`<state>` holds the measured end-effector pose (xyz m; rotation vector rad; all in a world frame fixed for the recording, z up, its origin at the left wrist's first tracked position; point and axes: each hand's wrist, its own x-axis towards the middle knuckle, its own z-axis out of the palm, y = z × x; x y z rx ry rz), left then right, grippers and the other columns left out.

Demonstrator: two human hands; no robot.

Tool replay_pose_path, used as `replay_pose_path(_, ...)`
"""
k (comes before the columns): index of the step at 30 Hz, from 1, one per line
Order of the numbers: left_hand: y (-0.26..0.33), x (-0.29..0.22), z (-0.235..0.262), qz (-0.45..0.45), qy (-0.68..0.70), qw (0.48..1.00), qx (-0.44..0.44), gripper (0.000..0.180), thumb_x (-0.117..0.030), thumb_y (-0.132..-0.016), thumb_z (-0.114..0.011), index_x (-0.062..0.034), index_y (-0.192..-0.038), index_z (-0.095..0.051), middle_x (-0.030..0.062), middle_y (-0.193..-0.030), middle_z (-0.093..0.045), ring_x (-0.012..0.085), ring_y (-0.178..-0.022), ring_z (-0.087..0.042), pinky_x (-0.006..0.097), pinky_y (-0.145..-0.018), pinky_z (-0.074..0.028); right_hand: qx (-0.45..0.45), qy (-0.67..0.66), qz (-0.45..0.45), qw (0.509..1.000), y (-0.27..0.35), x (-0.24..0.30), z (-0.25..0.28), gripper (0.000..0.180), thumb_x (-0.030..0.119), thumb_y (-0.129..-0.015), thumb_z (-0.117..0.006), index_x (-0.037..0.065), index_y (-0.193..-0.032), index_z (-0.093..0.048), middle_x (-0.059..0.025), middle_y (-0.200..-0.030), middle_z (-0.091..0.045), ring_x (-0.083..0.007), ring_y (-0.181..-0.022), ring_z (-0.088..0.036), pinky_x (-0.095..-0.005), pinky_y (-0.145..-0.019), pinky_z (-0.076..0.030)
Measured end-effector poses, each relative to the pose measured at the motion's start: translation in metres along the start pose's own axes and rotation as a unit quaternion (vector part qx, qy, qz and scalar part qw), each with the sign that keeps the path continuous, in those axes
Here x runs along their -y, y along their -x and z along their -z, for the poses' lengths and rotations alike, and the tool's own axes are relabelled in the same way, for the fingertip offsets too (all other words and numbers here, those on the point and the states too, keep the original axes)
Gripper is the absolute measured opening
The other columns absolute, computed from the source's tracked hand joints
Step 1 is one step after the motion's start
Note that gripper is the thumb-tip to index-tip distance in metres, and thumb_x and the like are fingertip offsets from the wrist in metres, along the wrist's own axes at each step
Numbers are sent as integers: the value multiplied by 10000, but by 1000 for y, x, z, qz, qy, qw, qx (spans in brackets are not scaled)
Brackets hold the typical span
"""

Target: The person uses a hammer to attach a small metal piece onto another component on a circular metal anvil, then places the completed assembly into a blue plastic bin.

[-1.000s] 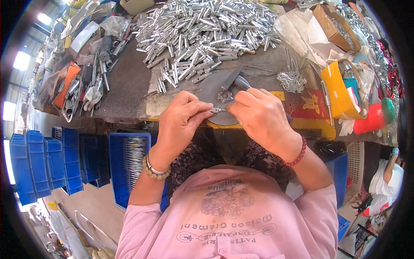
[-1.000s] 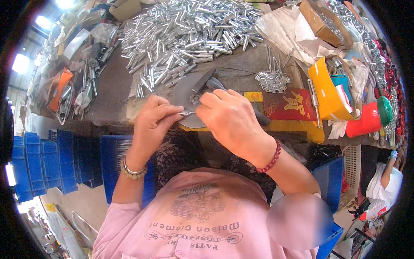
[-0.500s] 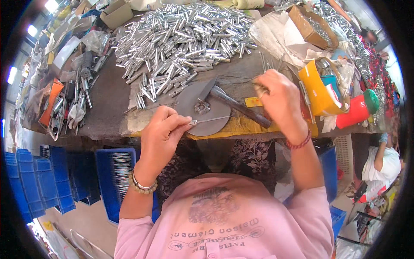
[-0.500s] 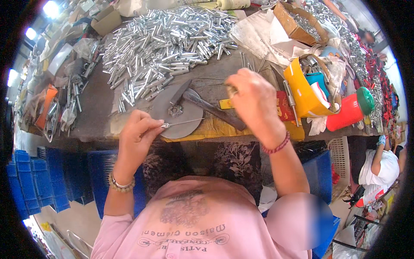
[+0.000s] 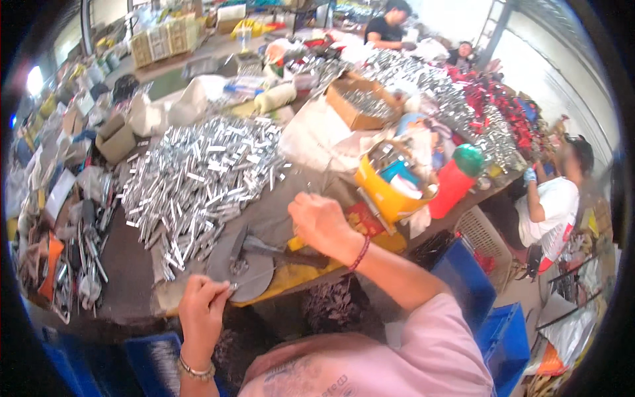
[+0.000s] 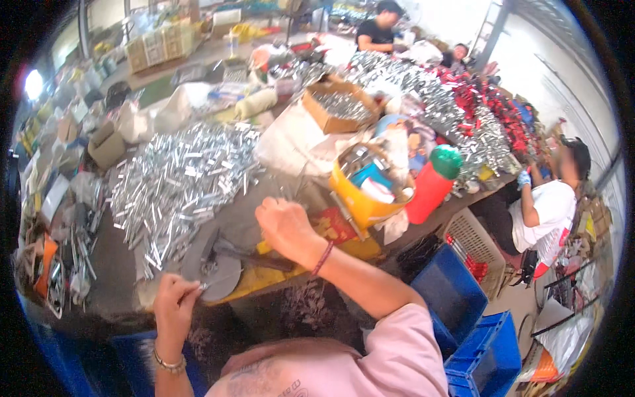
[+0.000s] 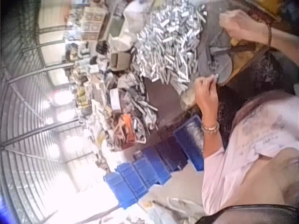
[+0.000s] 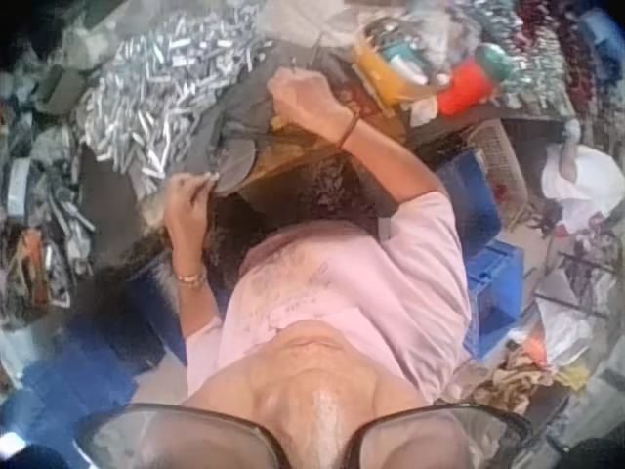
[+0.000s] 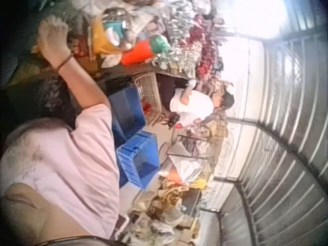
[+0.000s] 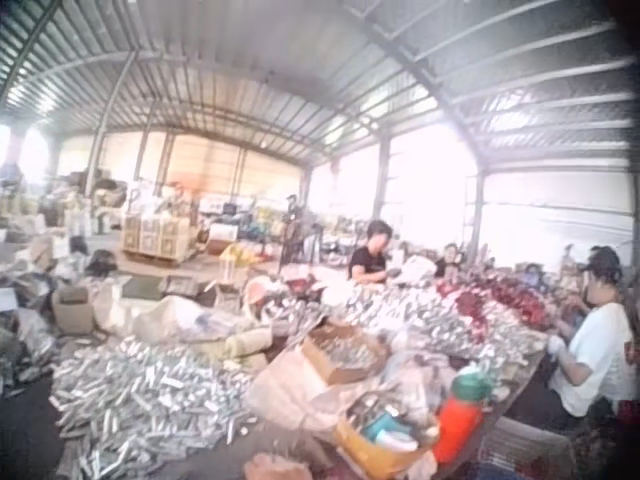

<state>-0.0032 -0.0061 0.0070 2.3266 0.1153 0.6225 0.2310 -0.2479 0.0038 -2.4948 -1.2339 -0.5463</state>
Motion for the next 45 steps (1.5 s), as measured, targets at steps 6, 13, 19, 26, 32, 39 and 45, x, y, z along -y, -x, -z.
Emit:
replay_pose_path(6, 3, -1, 4, 7, 7, 1000, 13, 157, -23, -884, -873, -30, -1016, -789, 111, -931, -635, 282, -800, -667, 376, -710, -522, 4, -104, -94, 990, 8, 11, 22, 175, 88, -860, -747, 33, -999, -657, -198, -984, -729, -423, -958, -752, -515, -819, -604)
replay_pose_path(13, 7, 0, 5, -17, -15, 1000, 0, 143, -34, -895, -851, -66, -1024, -795, 124, -946, -648, 334, -851, -689, 416, -735, -551, 16, -369, -67, 927, 2, 71, 31, 189, 16, -902, -787, 15, -1079, -720, -152, -962, -734, -296, -875, -743, -392, -812, -597)
replay_pose_path(19, -10, 12, -8, -43, -32, 999, 6, 111, -137, -924, -842, -107, -1014, -783, 103, -988, -671, 345, -913, -715, 446, -752, -558, -59, -374, 28, 925, 9, 109, 2, 141, -52, -879, -779, 2, -997, -725, -150, -1201, -730, -345, -1137, -686, -416, -984, -549)
replay_pose_path(26, 3, 13, -3, -13, -16, 1000, -4, 184, -67, -894, -862, -86, -1069, -809, 100, -978, -674, 309, -887, -699, 398, -762, -547, -41, -334, 47, 940, 16, 126, -14, 157, -15, -868, -793, 16, -991, -701, -114, -1216, -721, -344, -1133, -684, -454, -982, -498)
replay_pose_path(32, 8, 15, -2, -17, -10, 1000, -9, 192, -73, -887, -868, -89, -1071, -813, 91, -966, -671, 303, -876, -700, 396, -752, -544, -24, -289, 48, 956, 19, 131, -13, 160, 24, -872, -797, 22, -1003, -705, -106, -1167, -706, -339, -1087, -676, -461, -978, -489)
replay_pose_path(39, 3, 14, -5, -30, -21, 999, -26, 122, -131, -898, -866, -112, -995, -794, 69, -957, -673, 316, -887, -717, 437, -722, -564, -25, -186, 109, 976, 14, 134, 0, 184, 40, -861, -793, 59, -1031, -725, -74, -1136, -692, -317, -1063, -675, -467, -979, -503)
replay_pose_path(45, 6, 19, -7, -24, -12, 1000, -16, 165, -87, -895, -874, -97, -1049, -815, 87, -979, -692, 293, -877, -718, 389, -744, -554, -14, -76, 56, 995, 13, 111, 23, 397, 80, -852, -798, 100, -1248, -772, -72, -1261, -726, -283, -1177, -700, -460, -1032, -518)
